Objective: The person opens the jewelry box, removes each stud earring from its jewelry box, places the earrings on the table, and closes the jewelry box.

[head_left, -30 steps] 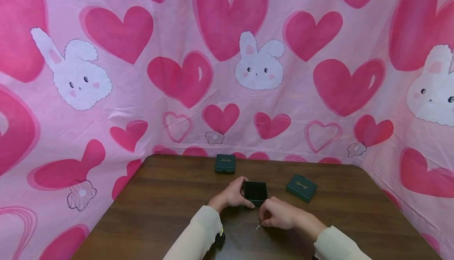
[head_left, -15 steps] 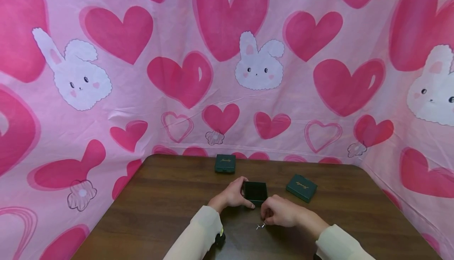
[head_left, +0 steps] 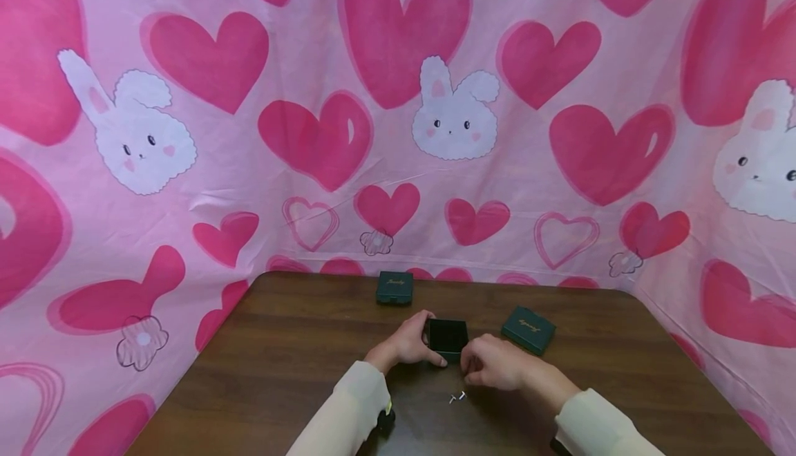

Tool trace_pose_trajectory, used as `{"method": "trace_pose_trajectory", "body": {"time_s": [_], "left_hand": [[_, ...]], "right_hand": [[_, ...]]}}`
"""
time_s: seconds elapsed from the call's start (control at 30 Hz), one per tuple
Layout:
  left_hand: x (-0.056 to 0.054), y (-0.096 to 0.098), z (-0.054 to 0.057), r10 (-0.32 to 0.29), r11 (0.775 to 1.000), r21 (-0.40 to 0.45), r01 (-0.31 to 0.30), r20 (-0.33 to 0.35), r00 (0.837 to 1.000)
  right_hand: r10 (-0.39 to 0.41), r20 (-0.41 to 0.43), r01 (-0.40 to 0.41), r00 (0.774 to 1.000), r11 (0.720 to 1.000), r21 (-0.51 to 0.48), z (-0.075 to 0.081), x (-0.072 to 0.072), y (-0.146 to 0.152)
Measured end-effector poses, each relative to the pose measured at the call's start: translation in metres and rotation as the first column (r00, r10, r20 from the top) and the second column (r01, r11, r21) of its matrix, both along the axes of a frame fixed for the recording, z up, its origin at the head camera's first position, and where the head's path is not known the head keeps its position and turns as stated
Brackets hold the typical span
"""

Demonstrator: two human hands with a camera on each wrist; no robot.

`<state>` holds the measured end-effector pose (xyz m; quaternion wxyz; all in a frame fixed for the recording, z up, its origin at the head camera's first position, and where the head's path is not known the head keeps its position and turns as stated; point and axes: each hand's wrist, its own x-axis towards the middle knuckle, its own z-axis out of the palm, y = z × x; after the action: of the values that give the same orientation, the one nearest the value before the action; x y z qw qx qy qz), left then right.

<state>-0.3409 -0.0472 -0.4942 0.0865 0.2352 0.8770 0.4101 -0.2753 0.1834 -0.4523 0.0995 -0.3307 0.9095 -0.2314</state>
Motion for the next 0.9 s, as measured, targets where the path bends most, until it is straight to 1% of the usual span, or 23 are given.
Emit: {"method": "trace_pose_trajectory", "body": {"time_s": [0.1, 0.3, 0.53, 0.7, 0.77, 0.9], "left_hand": [[0.002, 0.000, 0.003, 0.000, 1.000, 0.020, 0.000, 0.001, 1.000], [0.005, 0.000, 0.004, 0.008, 1.000, 0.020, -0.008, 0.011, 1.000], [0.005, 0.000, 0.003, 0.006, 1.000, 0.019, -0.006, 0.013, 1.000], [0.005, 0.000, 0.004, 0.008, 1.000, 0.017, -0.008, 0.010, 1.000], [0.004, 0.000, 0.004, 0.010, 1.000, 0.014, -0.010, 0.011, 1.000], [0.004, 0.000, 0.003, 0.009, 1.000, 0.011, -0.009, 0.011, 1.000]], "right_hand": [[-0.018, -0.007, 0.018, 1.000, 1.000, 0.010, 0.002, -0.001, 0.002], [-0.054, -0.040, 0.056, 0.998, 0.997, 0.053, 0.002, -0.002, 0.007], [-0.047, -0.061, 0.050, 0.997, 0.998, 0.044, 0.001, -0.007, 0.015], [-0.069, -0.078, 0.073, 0.995, 0.996, 0.044, 0.003, -0.011, 0.023], [-0.081, -0.092, 0.086, 0.992, 0.995, 0.043, 0.004, -0.012, 0.026], [-0.096, -0.146, 0.102, 0.985, 0.994, 0.039, 0.003, -0.014, 0.032]]}}
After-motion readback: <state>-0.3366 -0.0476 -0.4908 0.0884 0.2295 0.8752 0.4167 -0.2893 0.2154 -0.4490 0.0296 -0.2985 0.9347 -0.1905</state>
